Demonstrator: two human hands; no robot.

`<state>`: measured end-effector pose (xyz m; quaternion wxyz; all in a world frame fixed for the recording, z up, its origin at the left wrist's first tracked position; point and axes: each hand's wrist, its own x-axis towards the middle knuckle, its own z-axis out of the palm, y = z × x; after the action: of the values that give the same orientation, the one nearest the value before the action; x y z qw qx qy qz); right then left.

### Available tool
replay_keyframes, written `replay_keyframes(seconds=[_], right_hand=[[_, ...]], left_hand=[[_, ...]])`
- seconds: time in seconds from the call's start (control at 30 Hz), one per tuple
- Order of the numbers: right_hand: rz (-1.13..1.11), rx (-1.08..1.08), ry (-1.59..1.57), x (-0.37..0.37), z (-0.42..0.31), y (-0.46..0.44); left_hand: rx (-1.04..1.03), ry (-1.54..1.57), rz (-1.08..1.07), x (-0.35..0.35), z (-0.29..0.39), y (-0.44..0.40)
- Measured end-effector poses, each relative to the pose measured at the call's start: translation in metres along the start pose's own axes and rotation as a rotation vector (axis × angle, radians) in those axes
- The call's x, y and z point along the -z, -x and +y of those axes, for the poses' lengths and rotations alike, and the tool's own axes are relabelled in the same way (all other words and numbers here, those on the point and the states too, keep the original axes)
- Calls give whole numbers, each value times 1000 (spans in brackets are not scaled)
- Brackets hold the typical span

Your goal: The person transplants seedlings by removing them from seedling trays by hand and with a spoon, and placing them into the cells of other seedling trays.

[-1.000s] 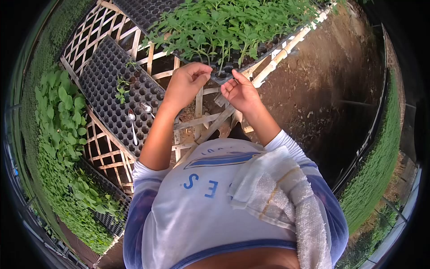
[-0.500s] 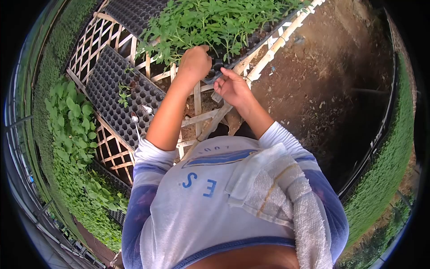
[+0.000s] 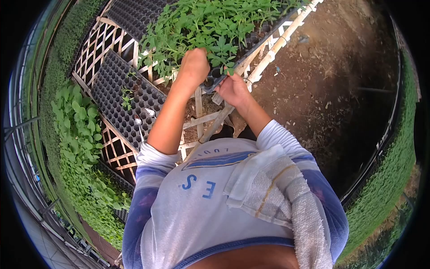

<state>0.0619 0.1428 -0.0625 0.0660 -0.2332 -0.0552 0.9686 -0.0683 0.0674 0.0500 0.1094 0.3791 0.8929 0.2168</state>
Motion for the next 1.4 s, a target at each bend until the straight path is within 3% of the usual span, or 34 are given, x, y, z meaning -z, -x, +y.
replay_keyframes(seconds=[0.33,0.47,0.9,1.4], right_hand=[[38,38,-19,7,3,-11],[-123,49,-127,5,2,-16],[-163,-2,-99,-15,-4,-14],[-174,-51,-112,-7,-9,-20]], left_hand=[[104,-75,-230,15,-17,-22],[128,-143,-186,7,-31,-32],[114,101,-187,-8,-53,-60],[223,65,-194,-14,-53,-66]])
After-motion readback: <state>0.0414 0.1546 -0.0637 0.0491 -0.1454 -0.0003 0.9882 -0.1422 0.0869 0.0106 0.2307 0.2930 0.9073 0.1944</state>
